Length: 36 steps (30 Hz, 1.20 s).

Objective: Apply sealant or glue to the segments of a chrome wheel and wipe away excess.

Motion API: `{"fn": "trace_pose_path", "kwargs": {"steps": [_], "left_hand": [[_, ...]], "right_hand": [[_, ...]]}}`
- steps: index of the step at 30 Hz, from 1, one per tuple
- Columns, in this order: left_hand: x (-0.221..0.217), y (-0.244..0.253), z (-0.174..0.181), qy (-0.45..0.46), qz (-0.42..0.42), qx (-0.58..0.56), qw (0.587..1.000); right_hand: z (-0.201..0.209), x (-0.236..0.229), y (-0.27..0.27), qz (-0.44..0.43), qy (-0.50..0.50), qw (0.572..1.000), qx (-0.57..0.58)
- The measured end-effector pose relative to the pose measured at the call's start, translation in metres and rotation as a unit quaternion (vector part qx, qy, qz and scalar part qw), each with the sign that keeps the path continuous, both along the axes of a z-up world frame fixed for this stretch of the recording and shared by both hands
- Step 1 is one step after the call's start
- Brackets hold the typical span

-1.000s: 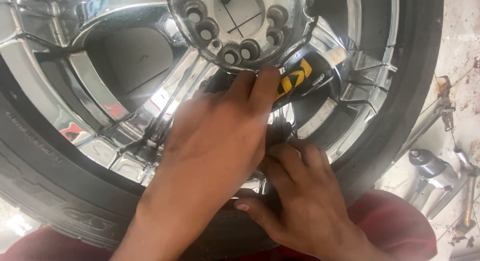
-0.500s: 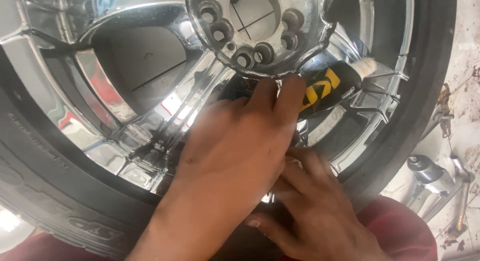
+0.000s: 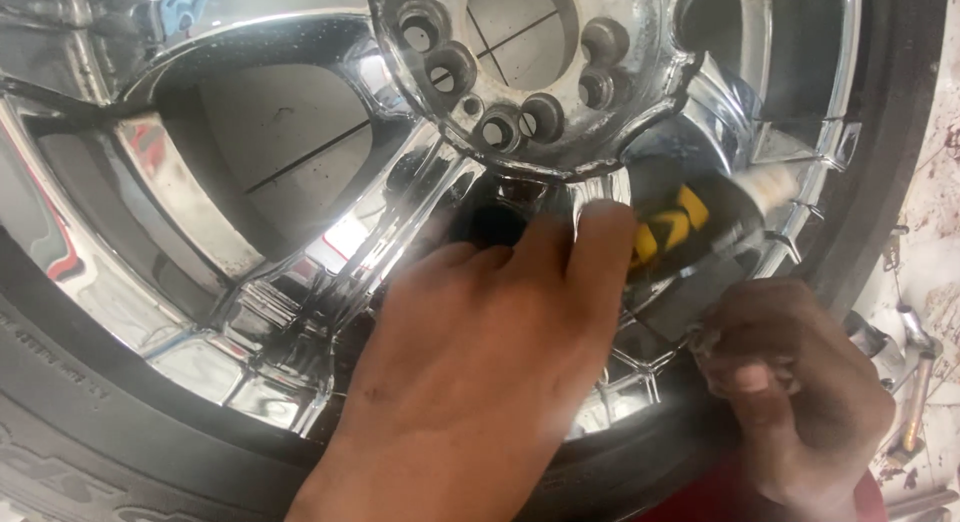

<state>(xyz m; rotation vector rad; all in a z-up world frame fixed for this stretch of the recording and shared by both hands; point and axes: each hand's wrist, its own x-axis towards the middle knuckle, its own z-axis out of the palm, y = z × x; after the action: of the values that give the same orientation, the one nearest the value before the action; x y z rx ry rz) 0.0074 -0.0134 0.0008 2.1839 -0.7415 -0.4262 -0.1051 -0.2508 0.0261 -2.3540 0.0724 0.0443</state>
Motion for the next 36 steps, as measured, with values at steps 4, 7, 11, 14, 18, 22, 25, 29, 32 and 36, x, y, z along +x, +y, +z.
{"fn": "trace_pose_path", "kwargs": {"steps": [4, 7, 11, 14, 18, 22, 25, 29, 32, 36], "left_hand": [[-0.002, 0.0, 0.0, 0.031, -0.017, -0.051, 0.998], [-0.003, -0.001, 0.001, 0.034, -0.033, -0.092, 0.995], [-0.004, -0.001, 0.0, 0.05, -0.088, -0.074, 0.992], [-0.007, -0.002, 0.001, 0.059, -0.112, -0.071, 0.989], [-0.01, -0.003, 0.004, 0.084, -0.151, -0.057, 0.983], [-0.011, -0.006, 0.006, 0.106, -0.168, -0.048, 0.979], [-0.011, -0.006, 0.007, 0.088, -0.167, -0.067, 0.98], [-0.012, -0.007, 0.007, 0.09, -0.175, -0.059, 0.979], [-0.01, -0.009, 0.009, 0.11, -0.191, -0.042, 0.975], [-0.008, -0.011, 0.014, 0.171, -0.208, -0.028, 0.963]], "right_hand": [[-0.004, -0.013, -0.002, -0.125, 0.043, 0.991, 0.003], [-0.006, -0.012, -0.001, -0.077, -0.017, 0.997, 0.013], [-0.018, -0.029, -0.009, -0.071, -0.08, 0.99, 0.093], [-0.015, -0.028, 0.0, -0.046, -0.146, 0.981, 0.117], [-0.026, -0.019, 0.007, 0.065, -0.194, 0.912, 0.355], [-0.013, -0.034, 0.014, 0.025, -0.156, 0.967, 0.199], [-0.006, -0.029, 0.013, 0.045, -0.137, 0.983, 0.109], [-0.006, -0.026, 0.014, 0.069, -0.159, 0.98, 0.093], [-0.007, -0.029, 0.015, 0.058, -0.146, 0.983, 0.098], [-0.001, -0.019, 0.023, 0.034, -0.145, 0.983, 0.108]]}}
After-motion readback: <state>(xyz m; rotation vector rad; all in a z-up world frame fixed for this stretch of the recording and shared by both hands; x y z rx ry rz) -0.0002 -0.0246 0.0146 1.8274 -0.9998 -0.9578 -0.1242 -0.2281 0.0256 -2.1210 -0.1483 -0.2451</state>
